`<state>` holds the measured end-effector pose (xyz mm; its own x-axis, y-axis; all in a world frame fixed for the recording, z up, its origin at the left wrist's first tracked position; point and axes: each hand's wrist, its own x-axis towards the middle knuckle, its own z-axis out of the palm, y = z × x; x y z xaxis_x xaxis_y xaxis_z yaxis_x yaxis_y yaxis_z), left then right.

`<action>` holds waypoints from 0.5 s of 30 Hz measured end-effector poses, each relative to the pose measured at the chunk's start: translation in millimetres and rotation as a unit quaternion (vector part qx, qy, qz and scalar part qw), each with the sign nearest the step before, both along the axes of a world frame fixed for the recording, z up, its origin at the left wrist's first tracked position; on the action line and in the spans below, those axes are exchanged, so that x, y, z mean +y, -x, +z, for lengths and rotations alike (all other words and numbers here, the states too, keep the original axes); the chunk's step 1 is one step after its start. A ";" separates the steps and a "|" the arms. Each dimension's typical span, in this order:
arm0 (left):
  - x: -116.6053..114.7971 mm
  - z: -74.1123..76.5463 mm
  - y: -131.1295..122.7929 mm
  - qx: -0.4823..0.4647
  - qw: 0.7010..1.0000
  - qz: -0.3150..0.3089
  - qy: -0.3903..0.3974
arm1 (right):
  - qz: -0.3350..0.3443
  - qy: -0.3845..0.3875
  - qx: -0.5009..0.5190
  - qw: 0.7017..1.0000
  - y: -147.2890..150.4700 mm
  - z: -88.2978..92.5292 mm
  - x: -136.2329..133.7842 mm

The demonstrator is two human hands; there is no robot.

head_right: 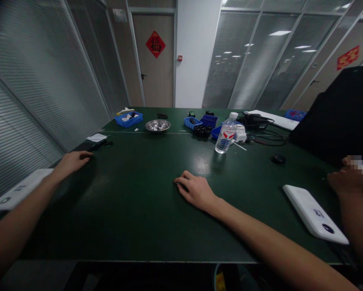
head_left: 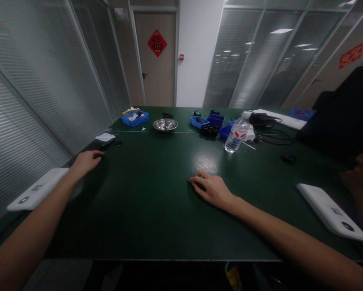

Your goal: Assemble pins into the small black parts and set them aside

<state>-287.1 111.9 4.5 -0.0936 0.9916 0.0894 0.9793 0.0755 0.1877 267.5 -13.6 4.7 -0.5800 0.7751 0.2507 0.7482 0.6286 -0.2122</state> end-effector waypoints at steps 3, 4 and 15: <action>-1.4 5.6 1.8 -0.004 1.000 0.005 0.008 | 0.001 0.003 -0.001 1.000 0.2 0.7 0.0; -2.1 6.8 1.6 -0.006 1.000 0.005 0.008 | 0.000 0.003 -0.002 1.000 0.1 0.6 0.1; -5.5 5.4 1.4 -0.022 0.999 0.029 -0.024 | 0.001 0.000 -0.008 1.000 -0.7 -0.9 0.4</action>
<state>-288.5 106.4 9.8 -0.1552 0.9791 0.1312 0.9645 0.1215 0.2343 268.1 -13.2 3.8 -0.5858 0.7735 0.2419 0.7500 0.6305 -0.2001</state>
